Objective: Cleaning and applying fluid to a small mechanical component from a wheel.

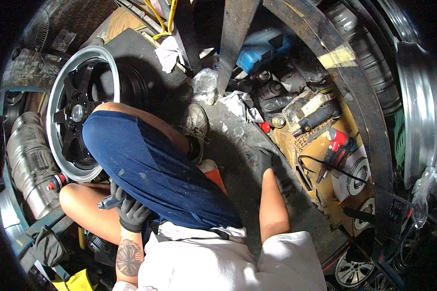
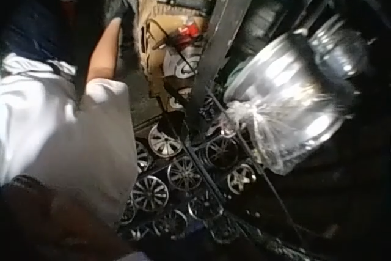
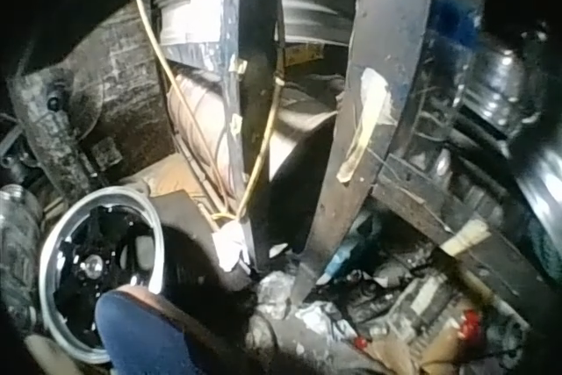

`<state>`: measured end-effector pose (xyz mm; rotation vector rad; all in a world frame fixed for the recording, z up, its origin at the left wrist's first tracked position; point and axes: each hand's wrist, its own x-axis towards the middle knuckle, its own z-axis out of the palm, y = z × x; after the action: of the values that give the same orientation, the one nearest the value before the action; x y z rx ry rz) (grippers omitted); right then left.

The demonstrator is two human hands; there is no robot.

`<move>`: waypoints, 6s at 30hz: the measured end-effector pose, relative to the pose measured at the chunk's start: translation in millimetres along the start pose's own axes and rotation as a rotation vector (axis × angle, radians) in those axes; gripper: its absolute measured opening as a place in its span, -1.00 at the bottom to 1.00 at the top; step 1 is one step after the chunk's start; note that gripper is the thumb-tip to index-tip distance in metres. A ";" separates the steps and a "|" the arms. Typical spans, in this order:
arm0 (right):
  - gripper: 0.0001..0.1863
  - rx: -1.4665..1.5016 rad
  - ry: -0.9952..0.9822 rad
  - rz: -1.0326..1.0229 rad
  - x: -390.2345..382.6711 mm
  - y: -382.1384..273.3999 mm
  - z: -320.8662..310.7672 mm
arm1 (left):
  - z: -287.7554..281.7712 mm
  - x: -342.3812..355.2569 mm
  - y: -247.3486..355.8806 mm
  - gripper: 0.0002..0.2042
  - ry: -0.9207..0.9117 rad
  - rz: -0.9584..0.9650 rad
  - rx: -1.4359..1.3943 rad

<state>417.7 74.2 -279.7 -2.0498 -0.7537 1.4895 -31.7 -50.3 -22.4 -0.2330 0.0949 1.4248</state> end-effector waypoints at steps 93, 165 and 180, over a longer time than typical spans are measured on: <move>-0.81 0.177 -0.798 -0.968 -306.6 -305.4 90.0 | 83.2 8.5 -18.7 -0.51 0.504 0.320 0.660; -0.82 -0.207 -0.830 -0.603 -372.7 -329.0 158.3 | 125.0 -27.7 9.1 -0.31 0.591 0.133 0.953; -0.87 -0.464 -0.863 -1.092 -374.8 -338.0 162.7 | 123.0 -29.6 13.1 -0.34 0.581 0.118 0.992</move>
<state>118.6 74.2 158.1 -0.7253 -2.2300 1.4639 -58.1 -50.7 102.1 0.1954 1.2686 1.2327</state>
